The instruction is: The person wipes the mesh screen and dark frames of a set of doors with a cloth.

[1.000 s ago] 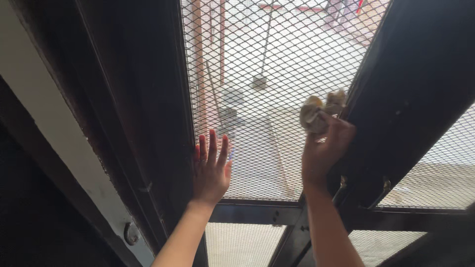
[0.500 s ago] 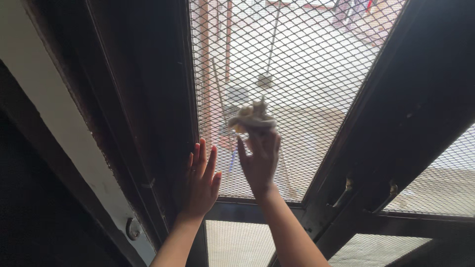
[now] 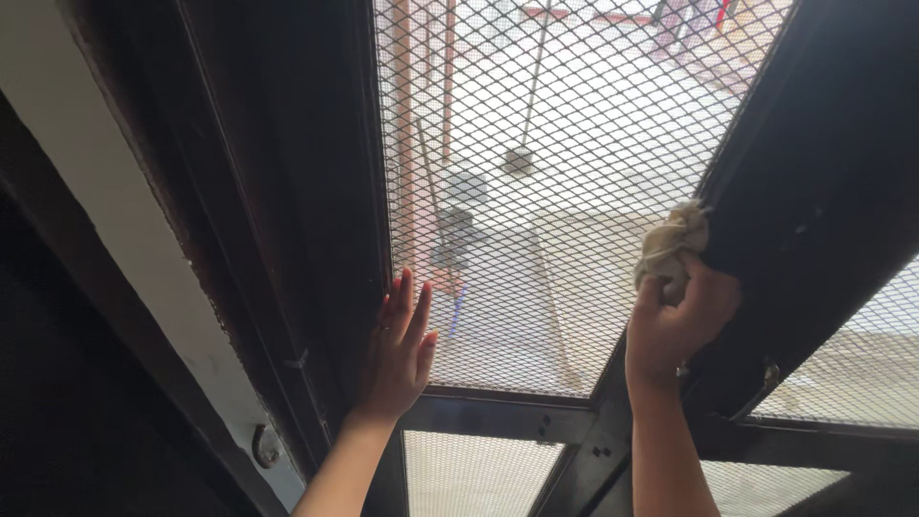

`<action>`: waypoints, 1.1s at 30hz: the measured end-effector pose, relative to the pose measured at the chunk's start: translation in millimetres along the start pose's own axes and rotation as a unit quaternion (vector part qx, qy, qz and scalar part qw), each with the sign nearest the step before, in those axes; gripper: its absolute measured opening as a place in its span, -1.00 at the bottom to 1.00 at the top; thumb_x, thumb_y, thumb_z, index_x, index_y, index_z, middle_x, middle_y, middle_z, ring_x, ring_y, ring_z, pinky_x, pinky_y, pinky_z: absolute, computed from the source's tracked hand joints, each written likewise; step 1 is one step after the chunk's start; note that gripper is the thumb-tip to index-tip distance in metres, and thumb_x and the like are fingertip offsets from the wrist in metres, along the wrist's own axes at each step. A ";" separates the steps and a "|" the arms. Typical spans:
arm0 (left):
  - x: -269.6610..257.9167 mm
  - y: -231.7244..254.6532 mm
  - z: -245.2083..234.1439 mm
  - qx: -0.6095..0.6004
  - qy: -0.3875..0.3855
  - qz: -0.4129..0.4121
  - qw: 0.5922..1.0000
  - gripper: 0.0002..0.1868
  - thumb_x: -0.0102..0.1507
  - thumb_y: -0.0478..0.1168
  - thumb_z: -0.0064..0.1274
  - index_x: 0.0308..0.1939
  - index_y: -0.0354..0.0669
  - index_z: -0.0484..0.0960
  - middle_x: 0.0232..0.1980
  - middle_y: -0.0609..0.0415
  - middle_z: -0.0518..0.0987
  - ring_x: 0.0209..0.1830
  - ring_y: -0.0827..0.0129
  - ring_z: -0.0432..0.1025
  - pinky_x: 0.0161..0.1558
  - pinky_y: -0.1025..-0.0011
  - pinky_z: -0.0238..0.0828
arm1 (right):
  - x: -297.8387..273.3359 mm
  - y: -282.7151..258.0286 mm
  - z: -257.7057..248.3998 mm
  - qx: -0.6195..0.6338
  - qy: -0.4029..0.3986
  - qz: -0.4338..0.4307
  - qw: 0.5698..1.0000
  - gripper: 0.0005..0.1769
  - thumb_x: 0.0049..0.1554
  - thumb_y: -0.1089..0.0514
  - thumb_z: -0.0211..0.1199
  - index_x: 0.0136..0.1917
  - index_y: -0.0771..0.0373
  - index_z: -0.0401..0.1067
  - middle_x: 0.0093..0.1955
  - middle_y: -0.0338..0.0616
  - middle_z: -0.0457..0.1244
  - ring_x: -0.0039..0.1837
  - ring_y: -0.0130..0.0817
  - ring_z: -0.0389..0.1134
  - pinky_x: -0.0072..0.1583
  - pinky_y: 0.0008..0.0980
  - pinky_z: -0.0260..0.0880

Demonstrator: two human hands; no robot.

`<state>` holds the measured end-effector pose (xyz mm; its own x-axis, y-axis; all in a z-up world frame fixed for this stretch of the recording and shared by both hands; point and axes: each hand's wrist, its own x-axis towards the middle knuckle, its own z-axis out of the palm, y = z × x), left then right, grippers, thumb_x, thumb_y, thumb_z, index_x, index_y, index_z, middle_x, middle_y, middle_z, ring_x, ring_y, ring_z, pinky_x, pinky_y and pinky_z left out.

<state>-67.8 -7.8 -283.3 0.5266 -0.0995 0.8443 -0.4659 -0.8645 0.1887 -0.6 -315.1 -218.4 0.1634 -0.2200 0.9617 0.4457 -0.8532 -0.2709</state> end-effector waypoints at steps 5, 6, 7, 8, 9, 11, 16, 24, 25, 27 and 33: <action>-4.5 3.3 -7.1 -0.033 -0.007 -0.021 0.999 -0.35 0.48 -0.09 -0.28 0.63 -0.09 -0.02 0.69 -0.22 -0.06 0.68 -0.12 -0.06 0.52 0.10 0.09 | -6.9 -18.3 26.0 0.094 0.047 0.024 0.994 -0.65 0.19 0.35 0.31 0.24 0.37 0.37 0.19 0.08 0.20 0.27 -0.02 0.27 0.31 -0.08 0.32; -3.8 3.2 -8.3 -0.031 -0.005 -0.023 0.999 -0.35 0.48 -0.09 -0.28 0.63 -0.09 -0.02 0.69 -0.22 -0.06 0.68 -0.12 -0.06 0.52 0.10 0.09 | -14.8 -30.3 36.7 0.130 0.041 0.014 0.991 -0.62 0.19 0.33 0.34 0.25 0.39 0.34 0.21 0.07 0.21 0.30 -0.01 0.27 0.34 -0.07 0.30; -4.2 3.1 -9.8 -0.025 -0.004 -0.022 0.999 -0.35 0.47 -0.09 -0.27 0.63 -0.10 0.00 0.69 -0.22 -0.05 0.67 -0.11 -0.04 0.51 0.08 0.11 | -25.6 -51.3 57.5 0.246 0.022 0.030 0.969 -0.71 0.18 0.35 0.33 0.16 0.32 0.37 0.17 0.02 0.26 0.24 -0.06 0.31 0.29 -0.09 0.34; -5.0 2.8 -11.4 -0.019 -0.003 -0.021 1.000 -0.36 0.47 -0.10 -0.27 0.62 -0.11 0.01 0.69 -0.21 -0.04 0.67 -0.11 -0.03 0.50 0.07 0.13 | -39.0 -72.8 71.9 0.205 -0.025 0.014 0.978 -0.73 0.23 0.41 0.26 0.20 0.30 0.41 0.19 0.03 0.28 0.21 -0.08 0.39 0.18 -0.20 0.44; -7.6 2.6 -13.4 -0.017 -0.004 -0.025 1.000 -0.36 0.47 -0.10 -0.27 0.62 -0.11 0.01 0.69 -0.21 -0.04 0.67 -0.11 -0.03 0.50 0.07 0.13 | -54.1 -96.1 81.7 0.242 -0.040 -0.059 0.968 -0.66 0.15 0.47 0.22 0.16 0.19 0.43 0.19 -0.03 0.29 0.19 -0.08 0.41 0.11 -0.20 0.49; -9.5 0.1 -15.6 0.008 -0.020 -0.035 0.999 -0.34 0.45 -0.07 -0.26 0.60 -0.18 0.01 0.67 -0.28 -0.05 0.65 -0.16 -0.01 0.44 0.10 0.16 | -77.8 -143.1 94.0 0.281 -0.159 -0.030 0.946 -0.61 0.11 0.44 0.26 0.17 0.12 0.41 0.21 -0.02 0.30 0.03 -0.18 0.43 -0.04 -0.22 0.56; -13.0 -4.1 -20.7 0.027 0.066 -0.047 0.996 -0.37 0.48 -0.08 -0.29 0.60 -0.19 0.03 0.66 -0.32 -0.03 0.64 -0.24 0.00 0.54 0.01 0.05 | -100.1 -181.1 82.9 0.337 -0.251 -0.074 0.904 -0.58 0.02 0.32 0.27 0.17 0.25 0.36 0.19 0.04 0.23 0.12 0.01 0.39 0.00 -0.13 0.51; -7.3 13.8 -16.0 0.074 0.010 -0.029 0.997 -0.34 0.43 -0.10 -0.20 0.61 0.00 0.03 0.66 -0.24 -0.03 0.64 -0.11 -0.01 0.54 -0.03 -0.03 | -93.8 -74.1 64.9 0.207 -0.117 -0.089 0.967 -0.70 -0.02 0.30 0.46 0.00 0.19 0.49 -0.06 -0.06 0.36 0.02 -0.20 0.40 0.03 -0.22 0.46; -5.8 14.4 -15.0 0.048 0.008 -0.016 0.999 -0.31 0.41 -0.17 -0.16 0.62 0.00 0.01 0.67 -0.22 -0.03 0.65 -0.07 0.00 0.55 0.02 -0.01 | -85.9 -51.9 52.8 0.188 -0.099 -0.073 0.974 -0.73 -0.01 0.35 0.38 -0.02 0.23 0.47 -0.02 -0.04 0.35 0.09 -0.11 0.40 0.12 -0.16 0.45; -4.6 14.2 -13.2 0.020 0.005 -0.001 1.000 -0.28 0.40 -0.24 -0.11 0.63 0.00 0.00 0.68 -0.20 -0.03 0.66 -0.04 0.01 0.56 0.06 0.00 | -68.8 -6.9 16.2 0.076 -0.088 -0.037 0.993 -0.75 0.09 0.27 0.43 0.02 0.28 0.45 -0.03 -0.04 0.33 0.06 -0.05 0.36 0.12 -0.10 0.40; -6.2 15.8 -3.9 0.002 0.009 -0.009 1.000 -0.14 0.25 -0.52 -0.18 0.62 -0.12 -0.05 0.67 -0.21 -0.01 0.64 -0.07 0.05 0.55 0.15 0.07 | -55.8 24.5 -4.5 0.006 -0.059 -0.004 0.998 -0.82 0.17 0.21 0.33 -0.03 0.28 0.36 -0.07 -0.05 0.23 0.04 -0.03 0.29 0.04 -0.11 0.32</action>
<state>-81.2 -19.0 -283.6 0.5218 -0.0749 0.8498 -0.4541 -0.8677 0.2024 -2.8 -325.9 -278.5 0.2624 -0.1549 0.9524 0.4574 -0.8491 -0.2641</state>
